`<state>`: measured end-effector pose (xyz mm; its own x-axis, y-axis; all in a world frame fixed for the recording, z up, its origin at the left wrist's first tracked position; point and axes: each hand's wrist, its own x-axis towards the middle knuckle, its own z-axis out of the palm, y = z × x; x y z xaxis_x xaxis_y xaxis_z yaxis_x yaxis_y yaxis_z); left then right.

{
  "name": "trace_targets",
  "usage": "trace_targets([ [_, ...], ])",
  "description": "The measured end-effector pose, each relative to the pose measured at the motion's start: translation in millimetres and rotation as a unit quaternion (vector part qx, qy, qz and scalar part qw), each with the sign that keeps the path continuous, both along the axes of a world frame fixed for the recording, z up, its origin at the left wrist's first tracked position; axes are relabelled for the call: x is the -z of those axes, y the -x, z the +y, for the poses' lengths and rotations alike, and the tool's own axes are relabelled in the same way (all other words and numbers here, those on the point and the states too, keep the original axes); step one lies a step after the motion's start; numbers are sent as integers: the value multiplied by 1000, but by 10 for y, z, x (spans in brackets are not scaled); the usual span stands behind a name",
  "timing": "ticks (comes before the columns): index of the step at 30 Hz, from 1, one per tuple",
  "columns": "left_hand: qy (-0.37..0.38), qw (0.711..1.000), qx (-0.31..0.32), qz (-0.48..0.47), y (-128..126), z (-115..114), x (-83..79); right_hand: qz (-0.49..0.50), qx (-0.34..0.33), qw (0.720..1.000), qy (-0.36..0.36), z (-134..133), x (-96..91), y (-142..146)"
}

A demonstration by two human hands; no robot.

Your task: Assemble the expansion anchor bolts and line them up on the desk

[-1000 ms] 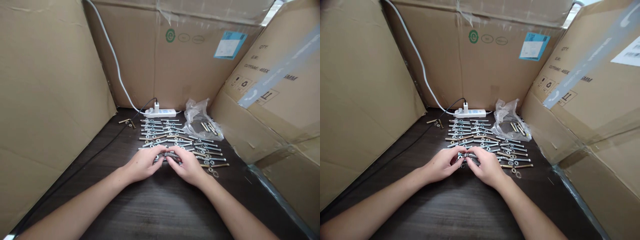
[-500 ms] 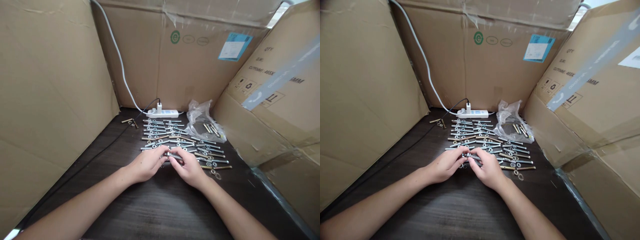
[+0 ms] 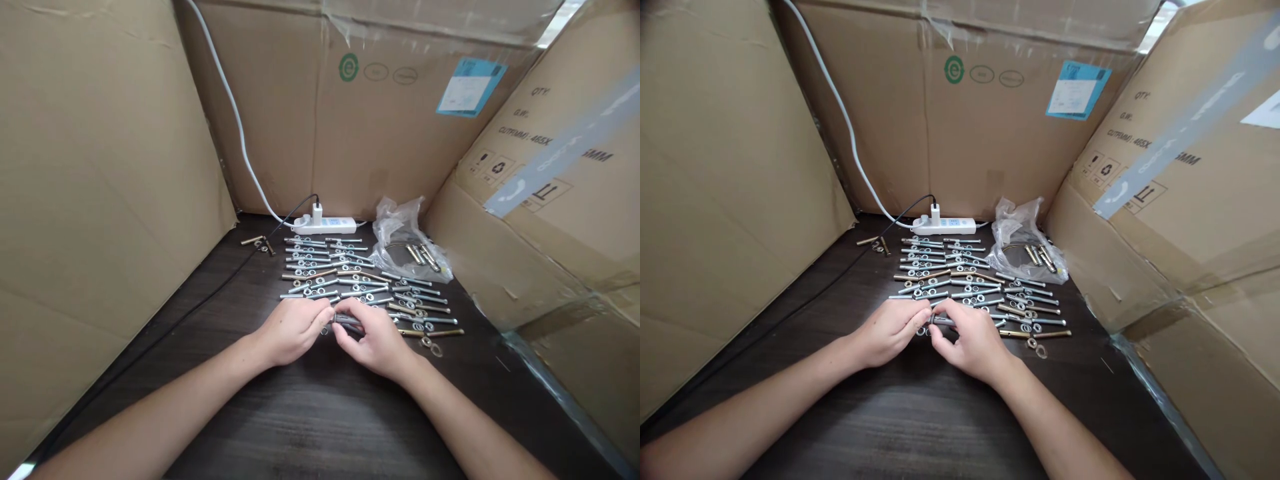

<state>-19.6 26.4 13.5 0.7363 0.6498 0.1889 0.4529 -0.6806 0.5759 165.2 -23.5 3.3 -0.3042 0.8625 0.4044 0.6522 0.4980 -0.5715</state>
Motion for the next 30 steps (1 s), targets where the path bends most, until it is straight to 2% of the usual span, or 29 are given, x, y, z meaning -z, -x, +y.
trace_targets([
  [5, 5, 999, -23, -31, 15, -32, -51, 8, 15, 1000, -4, -4, 12, -11],
  [11, -22, 999, 33, -37, 29, -41, -28, 28, 24, 999, -2, 8, 15, -35],
  [30, -14, 999, 20, -22, 29, -24, -15, 36, 26, 999, -24, -8, 0, -46],
])
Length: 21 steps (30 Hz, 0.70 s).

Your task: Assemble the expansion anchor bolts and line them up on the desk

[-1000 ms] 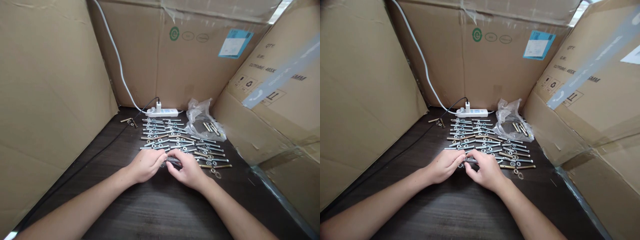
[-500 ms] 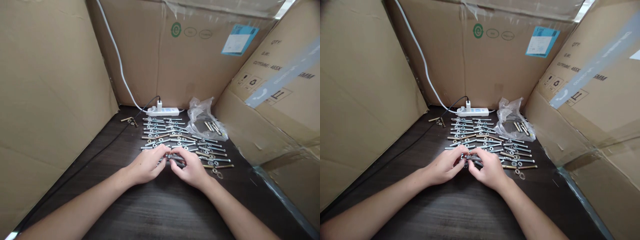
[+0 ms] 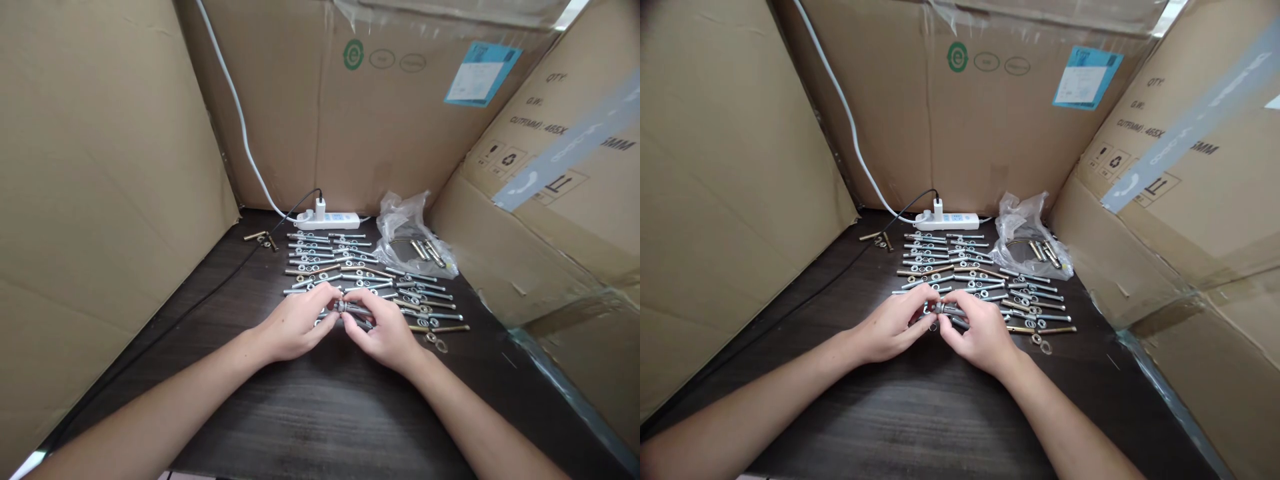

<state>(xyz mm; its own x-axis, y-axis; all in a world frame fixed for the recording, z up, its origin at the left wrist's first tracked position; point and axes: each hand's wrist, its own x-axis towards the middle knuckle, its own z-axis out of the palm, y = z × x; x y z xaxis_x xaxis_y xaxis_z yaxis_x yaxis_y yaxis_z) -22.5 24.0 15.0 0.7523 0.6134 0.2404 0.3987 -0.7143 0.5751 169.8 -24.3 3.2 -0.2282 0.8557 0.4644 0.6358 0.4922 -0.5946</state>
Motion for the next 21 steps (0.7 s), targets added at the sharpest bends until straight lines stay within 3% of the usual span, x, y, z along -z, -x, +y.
trace_targets([
  [8, -1, 1000, -12, 15, -26, 27, 9, -22, 6, 1000, -10, 5, 6, 31],
  [12, 7, 998, -47, -29, -17, 16, 12, -18, 17, 1000, -1, 18, 33, 29],
  [17, -8, 999, 1, -37, -7, 6, 20, -11, 26, 1000, 4, 23, 36, 10],
  [21, -8, 1000, 0, -28, -11, 26, 46, -11, 15, 1000, 0, 26, 44, 13],
])
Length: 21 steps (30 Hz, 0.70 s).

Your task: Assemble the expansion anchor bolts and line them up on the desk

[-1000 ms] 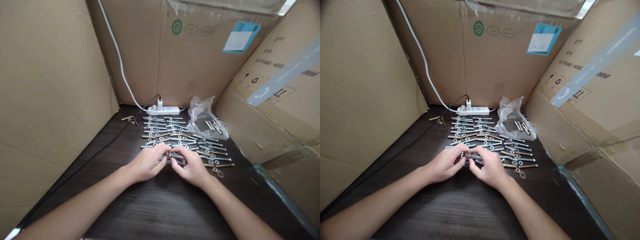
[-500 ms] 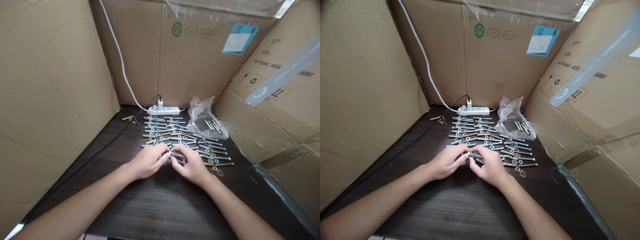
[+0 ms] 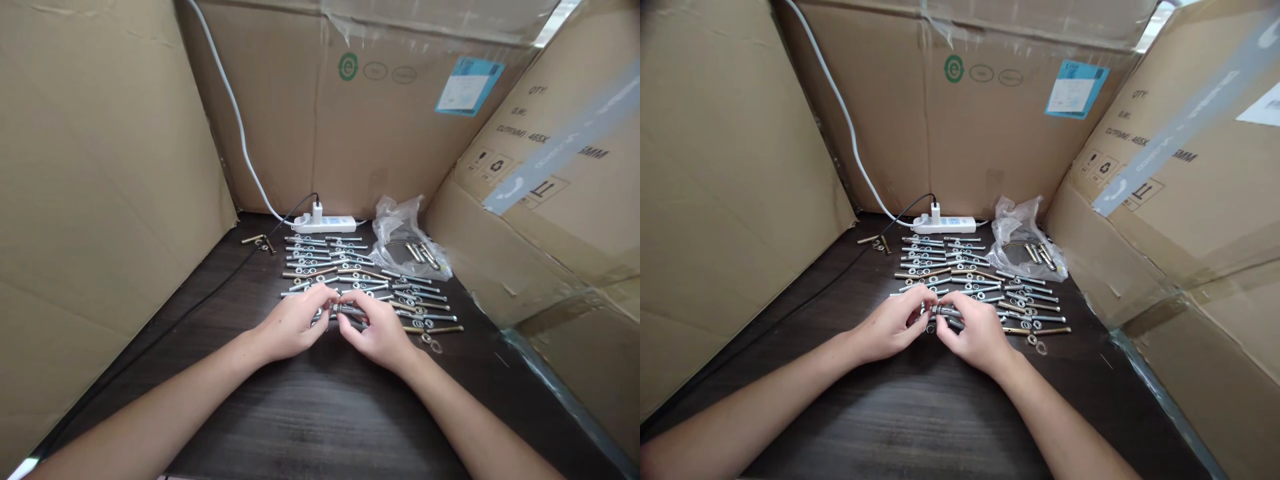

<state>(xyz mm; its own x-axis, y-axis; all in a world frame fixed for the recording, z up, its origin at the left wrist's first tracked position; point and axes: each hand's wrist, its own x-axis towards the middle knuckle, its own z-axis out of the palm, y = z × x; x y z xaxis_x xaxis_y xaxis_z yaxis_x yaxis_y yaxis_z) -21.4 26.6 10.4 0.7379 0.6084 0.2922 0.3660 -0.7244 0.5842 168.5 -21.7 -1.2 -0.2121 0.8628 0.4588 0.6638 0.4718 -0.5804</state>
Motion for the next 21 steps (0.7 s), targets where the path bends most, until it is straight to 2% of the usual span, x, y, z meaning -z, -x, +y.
trace_targets([
  [10, -9, 999, -13, 45, -15, 25, 12, -5, -10, 1000, -13, -9, -7, 3],
  [13, -17, 998, -38, 52, -19, 25, 8, -8, -7, 1000, -13, -9, -19, 0],
  [16, -2, 998, -64, 19, -9, 14, -1, -9, 2, 1000, -12, -4, -27, -10],
  [21, -4, 1000, -16, -14, 5, -9, -21, -11, 6, 1000, -4, 1, -34, -19],
])
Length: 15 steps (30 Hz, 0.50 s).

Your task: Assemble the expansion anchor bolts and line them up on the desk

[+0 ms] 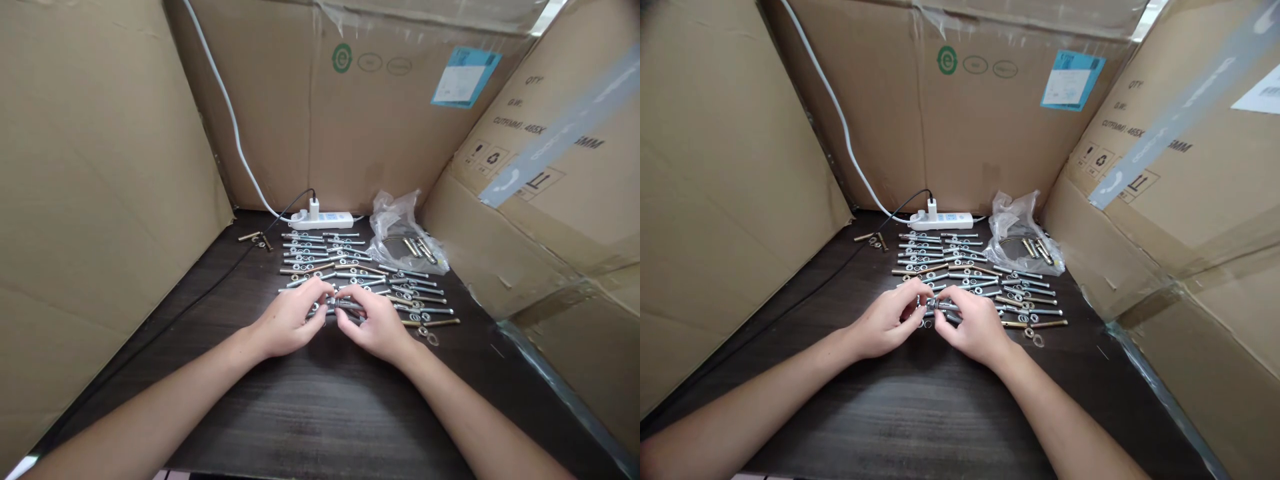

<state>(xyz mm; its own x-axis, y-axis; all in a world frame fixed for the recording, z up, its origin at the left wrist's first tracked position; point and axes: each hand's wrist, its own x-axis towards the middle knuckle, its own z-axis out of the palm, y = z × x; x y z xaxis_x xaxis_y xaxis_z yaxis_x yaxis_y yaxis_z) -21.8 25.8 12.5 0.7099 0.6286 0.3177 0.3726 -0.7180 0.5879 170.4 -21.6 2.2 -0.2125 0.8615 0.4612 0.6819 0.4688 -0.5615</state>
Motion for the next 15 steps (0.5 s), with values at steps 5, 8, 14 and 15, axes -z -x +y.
trace_targets([
  [5, -5, 1000, 19, 7, -8, -2, 5, 4, 3, 1000, 3, 2, -3, -6],
  [8, 11, 1000, 13, 17, -14, -2, 6, 8, -4, 1000, 1, 2, 5, -4],
  [14, 17, 997, -18, 71, -23, 21, -16, -10, 0, 1000, 2, 1, 18, 16],
  [15, 13, 997, -23, 76, -23, 25, -16, -9, 3, 1000, 1, 1, 17, 15],
])
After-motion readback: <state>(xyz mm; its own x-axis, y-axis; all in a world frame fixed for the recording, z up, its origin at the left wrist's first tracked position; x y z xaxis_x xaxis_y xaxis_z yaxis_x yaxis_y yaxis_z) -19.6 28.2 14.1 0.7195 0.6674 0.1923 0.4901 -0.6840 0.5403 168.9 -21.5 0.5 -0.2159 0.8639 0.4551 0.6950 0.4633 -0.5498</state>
